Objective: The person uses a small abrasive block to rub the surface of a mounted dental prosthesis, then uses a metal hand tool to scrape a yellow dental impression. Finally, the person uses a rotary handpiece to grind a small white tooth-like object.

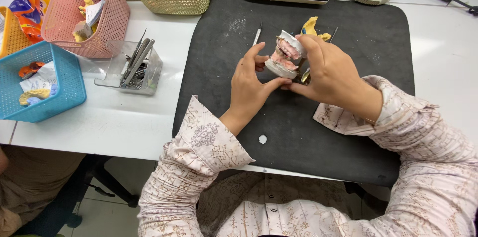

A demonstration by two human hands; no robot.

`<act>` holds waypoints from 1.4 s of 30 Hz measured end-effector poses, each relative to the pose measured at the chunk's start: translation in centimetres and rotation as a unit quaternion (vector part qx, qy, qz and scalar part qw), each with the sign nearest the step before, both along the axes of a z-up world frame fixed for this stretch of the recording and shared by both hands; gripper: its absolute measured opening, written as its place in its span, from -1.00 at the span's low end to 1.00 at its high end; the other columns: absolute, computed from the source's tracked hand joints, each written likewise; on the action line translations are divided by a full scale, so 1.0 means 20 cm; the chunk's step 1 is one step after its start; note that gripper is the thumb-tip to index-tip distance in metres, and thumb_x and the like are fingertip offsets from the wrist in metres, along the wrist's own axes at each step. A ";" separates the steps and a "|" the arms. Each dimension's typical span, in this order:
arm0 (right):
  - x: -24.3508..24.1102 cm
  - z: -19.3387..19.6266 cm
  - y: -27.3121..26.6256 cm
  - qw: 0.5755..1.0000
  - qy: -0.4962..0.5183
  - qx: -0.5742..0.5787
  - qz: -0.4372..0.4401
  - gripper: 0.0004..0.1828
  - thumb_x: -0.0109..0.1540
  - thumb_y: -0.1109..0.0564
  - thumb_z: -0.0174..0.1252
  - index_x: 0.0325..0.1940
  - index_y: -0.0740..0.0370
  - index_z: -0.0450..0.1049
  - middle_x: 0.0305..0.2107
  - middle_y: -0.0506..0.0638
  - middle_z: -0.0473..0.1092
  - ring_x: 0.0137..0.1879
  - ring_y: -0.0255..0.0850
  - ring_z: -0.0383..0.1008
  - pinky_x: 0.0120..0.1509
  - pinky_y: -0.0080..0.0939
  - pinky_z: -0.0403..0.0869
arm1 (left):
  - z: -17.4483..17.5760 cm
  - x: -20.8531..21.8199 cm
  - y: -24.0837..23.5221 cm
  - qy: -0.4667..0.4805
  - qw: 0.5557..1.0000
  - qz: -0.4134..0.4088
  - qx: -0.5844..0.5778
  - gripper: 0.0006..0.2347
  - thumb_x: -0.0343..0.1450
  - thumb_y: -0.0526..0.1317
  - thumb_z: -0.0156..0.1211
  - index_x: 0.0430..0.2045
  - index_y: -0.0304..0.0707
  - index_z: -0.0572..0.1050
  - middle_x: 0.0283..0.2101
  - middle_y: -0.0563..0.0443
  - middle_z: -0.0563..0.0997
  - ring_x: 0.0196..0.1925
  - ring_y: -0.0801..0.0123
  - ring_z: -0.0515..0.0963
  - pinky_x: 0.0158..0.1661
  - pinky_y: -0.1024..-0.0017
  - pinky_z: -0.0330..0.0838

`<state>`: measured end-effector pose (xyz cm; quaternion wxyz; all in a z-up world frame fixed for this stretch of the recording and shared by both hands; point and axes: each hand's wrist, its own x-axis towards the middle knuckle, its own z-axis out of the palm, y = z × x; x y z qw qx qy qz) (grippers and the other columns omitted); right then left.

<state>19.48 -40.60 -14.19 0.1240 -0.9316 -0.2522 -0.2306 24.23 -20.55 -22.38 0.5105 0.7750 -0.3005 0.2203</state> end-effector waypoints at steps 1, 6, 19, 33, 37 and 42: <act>0.01 -0.02 0.00 1.000 -0.005 0.025 -0.003 0.08 0.01 -0.11 0.60 0.35 0.42 0.12 0.03 0.28 0.39 -0.02 0.12 0.49 0.04 0.03 0.51 | 0.00 0.00 0.01 -0.027 1.000 0.007 -0.005 -0.22 0.22 -0.06 0.61 0.28 -0.25 0.25 -0.06 -0.02 0.58 -0.03 0.29 0.58 0.00 0.40 0.55; 0.03 -0.10 0.00 0.978 -0.100 0.144 0.108 0.13 0.00 0.08 0.61 0.43 0.35 0.00 0.24 0.32 0.28 0.27 0.20 0.44 0.33 0.04 0.49 | 0.06 0.00 0.06 -0.180 0.984 0.010 0.000 -0.18 0.24 0.04 0.64 0.30 -0.20 0.19 0.00 0.04 0.51 0.09 0.25 0.48 0.13 0.32 0.41; -0.01 -0.26 -0.06 0.877 -0.254 0.109 0.393 -0.34 0.34 0.01 0.28 0.33 0.28 0.08 0.11 0.27 0.37 0.20 0.12 0.50 0.26 0.28 0.44 | 0.20 -0.09 0.11 -0.295 0.932 -0.210 0.023 -0.51 0.46 0.06 0.35 0.08 -0.13 0.22 0.21 -0.04 0.46 0.35 0.15 0.45 0.44 0.11 0.32; 0.02 -0.32 -0.07 0.861 -0.330 0.086 0.377 -0.71 0.47 0.08 -0.03 0.23 0.19 0.15 0.06 0.13 0.47 0.08 -0.08 0.61 0.26 0.13 0.25 | 0.11 -0.07 0.09 -0.361 0.913 -0.184 0.052 -0.73 0.61 -0.07 0.15 0.00 -0.11 0.20 0.15 0.01 0.44 0.29 0.28 0.45 0.38 0.24 0.42; 0.02 -0.29 -0.08 0.865 -0.327 0.062 0.375 -0.62 0.47 0.07 0.10 0.28 0.18 0.12 0.13 0.12 0.42 0.16 -0.07 0.56 0.30 0.16 0.28 | 0.11 -0.04 0.10 -0.361 0.913 -0.181 0.049 -0.72 0.59 -0.03 0.10 0.03 -0.08 0.21 0.16 0.04 0.45 0.30 0.31 0.44 0.39 0.21 0.36; 0.00 -0.25 -0.09 0.868 -0.312 0.033 0.385 -0.53 0.46 0.08 0.17 0.32 0.18 0.08 0.18 0.13 0.37 0.21 -0.05 0.52 0.32 0.20 0.30 | 0.11 -0.03 0.11 -0.384 0.903 -0.174 0.079 -0.72 0.62 -0.04 0.11 0.08 -0.05 0.20 0.21 0.07 0.46 0.33 0.32 0.44 0.44 0.20 0.32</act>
